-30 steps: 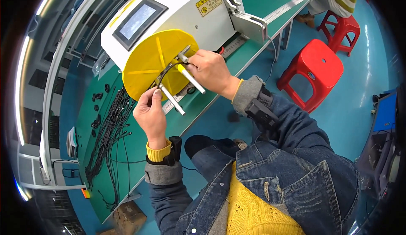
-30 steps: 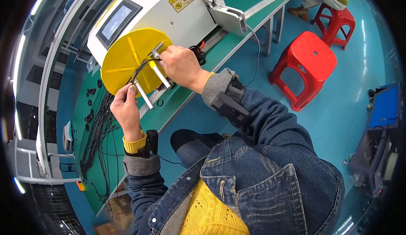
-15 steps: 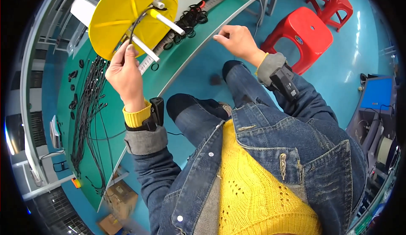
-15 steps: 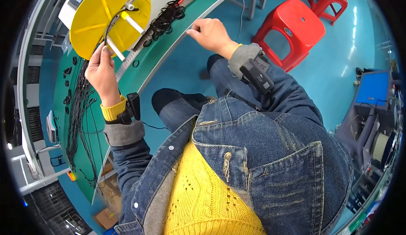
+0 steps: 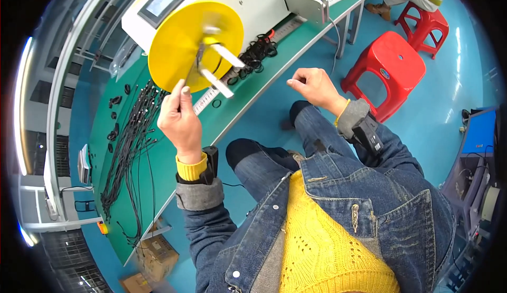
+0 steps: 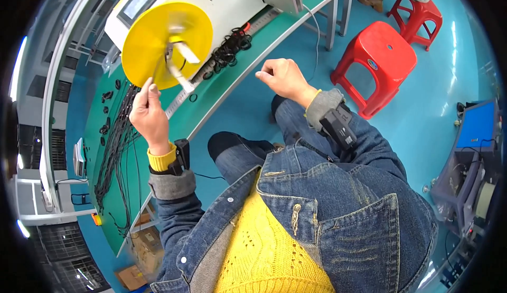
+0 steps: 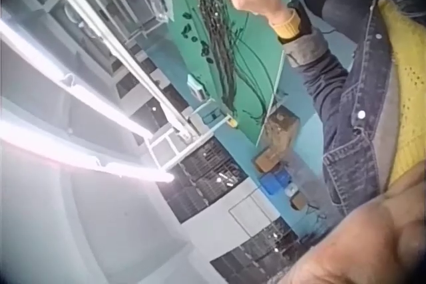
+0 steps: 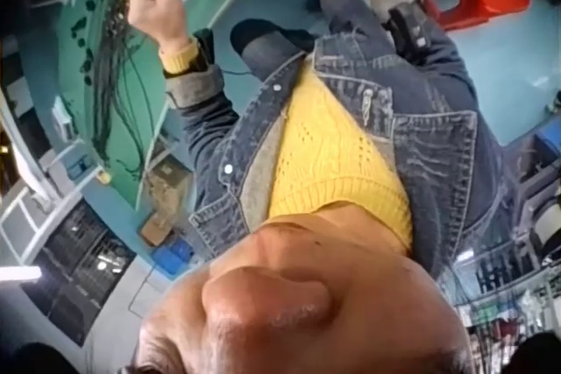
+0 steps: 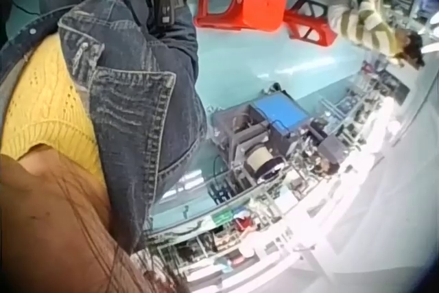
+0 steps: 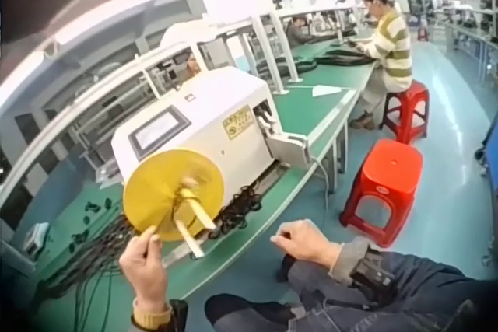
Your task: The person picks up a cable, winds it around the spindles of a machine, and removes the coiled cable. They then secure the coil with a tie before placing the finished cable onto a pile on the table.
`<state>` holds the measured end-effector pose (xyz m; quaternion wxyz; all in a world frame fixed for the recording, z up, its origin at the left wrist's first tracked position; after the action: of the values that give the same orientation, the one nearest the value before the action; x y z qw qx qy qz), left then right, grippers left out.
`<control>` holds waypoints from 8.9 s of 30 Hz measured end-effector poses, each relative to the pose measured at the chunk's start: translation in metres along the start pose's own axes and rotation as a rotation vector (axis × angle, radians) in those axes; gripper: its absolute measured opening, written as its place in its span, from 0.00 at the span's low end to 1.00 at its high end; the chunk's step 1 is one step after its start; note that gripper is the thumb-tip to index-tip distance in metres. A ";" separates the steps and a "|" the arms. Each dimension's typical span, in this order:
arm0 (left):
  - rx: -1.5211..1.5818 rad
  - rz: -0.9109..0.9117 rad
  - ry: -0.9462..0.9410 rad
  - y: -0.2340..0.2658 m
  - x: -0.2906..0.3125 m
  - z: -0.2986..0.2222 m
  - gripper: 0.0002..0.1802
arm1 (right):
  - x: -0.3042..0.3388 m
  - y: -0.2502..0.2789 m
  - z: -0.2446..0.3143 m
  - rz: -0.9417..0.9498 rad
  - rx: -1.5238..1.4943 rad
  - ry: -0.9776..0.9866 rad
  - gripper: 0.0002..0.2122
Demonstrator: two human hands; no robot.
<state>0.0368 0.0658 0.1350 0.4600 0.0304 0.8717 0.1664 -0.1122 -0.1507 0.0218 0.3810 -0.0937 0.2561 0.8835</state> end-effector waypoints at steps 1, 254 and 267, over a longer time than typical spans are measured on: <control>-0.018 0.014 -0.028 0.000 0.002 -0.002 0.09 | 0.000 0.001 0.001 0.004 -0.007 -0.008 0.10; -0.962 0.381 0.457 0.176 -0.003 0.318 0.15 | 0.065 -0.115 0.004 1.090 -0.057 -0.264 0.11; -0.476 0.389 0.140 0.164 0.001 0.143 0.05 | 0.064 -0.099 0.011 0.837 -0.190 -0.029 0.08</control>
<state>0.1356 0.2583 0.1118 0.3525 0.0768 0.8157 0.4523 -0.0846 -0.0476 -0.0295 -0.0171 -0.0041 0.1841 0.9827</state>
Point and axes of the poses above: each hand's wrist, its own x-axis away from the middle knuckle, its own y-axis out of the back of the hand, z = x × y, the point moved 2 cm from there along -x, towards the middle knuckle, and after that the axes turned 8 degrees about -z, right-handed, at the moved point
